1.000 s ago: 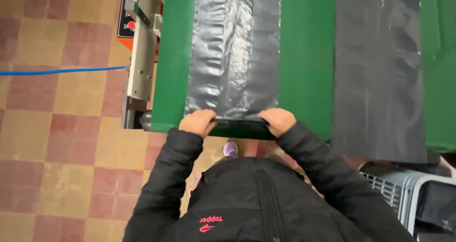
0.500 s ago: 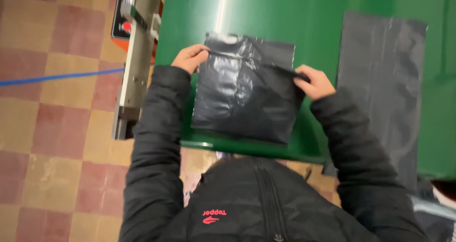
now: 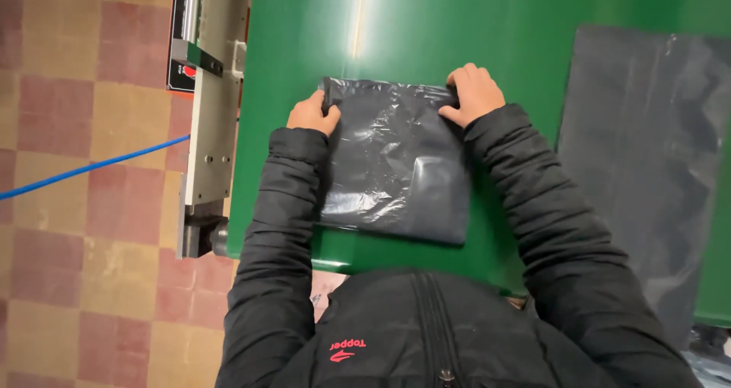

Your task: The recorder folds black plastic bags on a green conveyor belt and places them into a storage crate.

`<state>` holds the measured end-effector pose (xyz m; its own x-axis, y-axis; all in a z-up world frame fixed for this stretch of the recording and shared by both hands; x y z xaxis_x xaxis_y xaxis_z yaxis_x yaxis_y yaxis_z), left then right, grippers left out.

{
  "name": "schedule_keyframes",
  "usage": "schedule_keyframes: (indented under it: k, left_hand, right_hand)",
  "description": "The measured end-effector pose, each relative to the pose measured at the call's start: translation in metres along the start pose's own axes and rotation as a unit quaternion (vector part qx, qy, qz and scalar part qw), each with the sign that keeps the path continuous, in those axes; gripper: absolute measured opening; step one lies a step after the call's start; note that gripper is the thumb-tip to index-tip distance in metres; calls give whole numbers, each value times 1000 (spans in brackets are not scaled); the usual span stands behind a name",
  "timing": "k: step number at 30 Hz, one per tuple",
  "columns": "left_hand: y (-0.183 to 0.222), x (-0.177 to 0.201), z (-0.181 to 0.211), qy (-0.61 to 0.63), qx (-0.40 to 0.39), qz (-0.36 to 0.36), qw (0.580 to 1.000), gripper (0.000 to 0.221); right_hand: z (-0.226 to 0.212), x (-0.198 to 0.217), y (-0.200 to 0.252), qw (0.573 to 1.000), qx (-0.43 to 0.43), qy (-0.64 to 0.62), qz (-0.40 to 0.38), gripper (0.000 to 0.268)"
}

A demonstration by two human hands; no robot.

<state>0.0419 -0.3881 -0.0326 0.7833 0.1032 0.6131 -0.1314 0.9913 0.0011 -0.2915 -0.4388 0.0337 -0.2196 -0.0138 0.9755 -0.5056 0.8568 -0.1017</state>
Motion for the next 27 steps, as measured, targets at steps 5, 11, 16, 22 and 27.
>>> schedule_keyframes:
  k: [5, 11, 16, 22, 27]
  left_hand:
    - [7, -3, 0, -25, 39, 16, 999, 29]
    - [41, 5, 100, -161, -121, 71, 977, 31]
    - [80, -86, 69, 180, -134, -172, 959, 48]
    - [115, -90, -70, 740, 374, -143, 540, 105]
    - [124, -82, -174, 724, 251, -126, 630, 80]
  right_hand:
    - [8, -19, -13, 994, -31, -27, -103, 46]
    - [3, -33, -12, 995, -3, 51, -85, 40]
    - [-49, 20, 21, 999, 13, 28, 14, 24]
    - [-163, 101, 143, 964, 94, 112, 224, 14]
    - [-188, 64, 212, 971, 87, 63, 213, 26]
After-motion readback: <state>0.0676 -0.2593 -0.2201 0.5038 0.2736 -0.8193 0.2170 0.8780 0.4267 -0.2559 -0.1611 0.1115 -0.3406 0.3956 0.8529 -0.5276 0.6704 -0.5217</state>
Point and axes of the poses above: each hand's wrist, its own y-axis away from the middle knuckle, its own x-axis out of the back of the hand, z = x × y, the point moved 8 cm from there along -y, towards the middle knuckle, and after that the axes turned 13 degrees about y, right-handed, at the moved point
